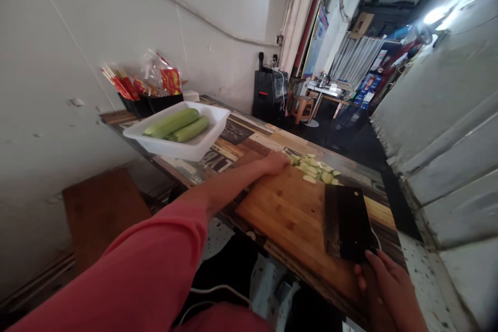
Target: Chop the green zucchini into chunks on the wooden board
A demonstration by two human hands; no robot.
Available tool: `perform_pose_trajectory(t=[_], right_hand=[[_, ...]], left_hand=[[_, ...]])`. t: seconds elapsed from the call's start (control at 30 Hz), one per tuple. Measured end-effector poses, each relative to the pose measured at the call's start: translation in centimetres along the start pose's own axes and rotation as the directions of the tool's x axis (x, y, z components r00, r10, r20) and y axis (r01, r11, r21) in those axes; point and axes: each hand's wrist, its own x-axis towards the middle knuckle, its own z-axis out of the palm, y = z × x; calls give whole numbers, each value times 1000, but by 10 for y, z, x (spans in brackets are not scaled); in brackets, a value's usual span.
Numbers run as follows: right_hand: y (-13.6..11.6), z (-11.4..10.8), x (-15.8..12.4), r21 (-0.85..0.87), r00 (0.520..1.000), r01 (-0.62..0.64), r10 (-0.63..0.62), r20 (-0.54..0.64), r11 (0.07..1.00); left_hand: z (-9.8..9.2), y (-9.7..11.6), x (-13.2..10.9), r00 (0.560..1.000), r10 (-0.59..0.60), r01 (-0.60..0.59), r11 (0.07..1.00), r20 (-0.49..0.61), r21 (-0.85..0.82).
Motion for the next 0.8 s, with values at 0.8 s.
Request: perform_pose_trajectory(t=[0.8], right_hand=[[11,-7,2,-26,998,5,-3,62,1000]], left_hand=[[-17,42,47,994,102,-94,967,23,-235]])
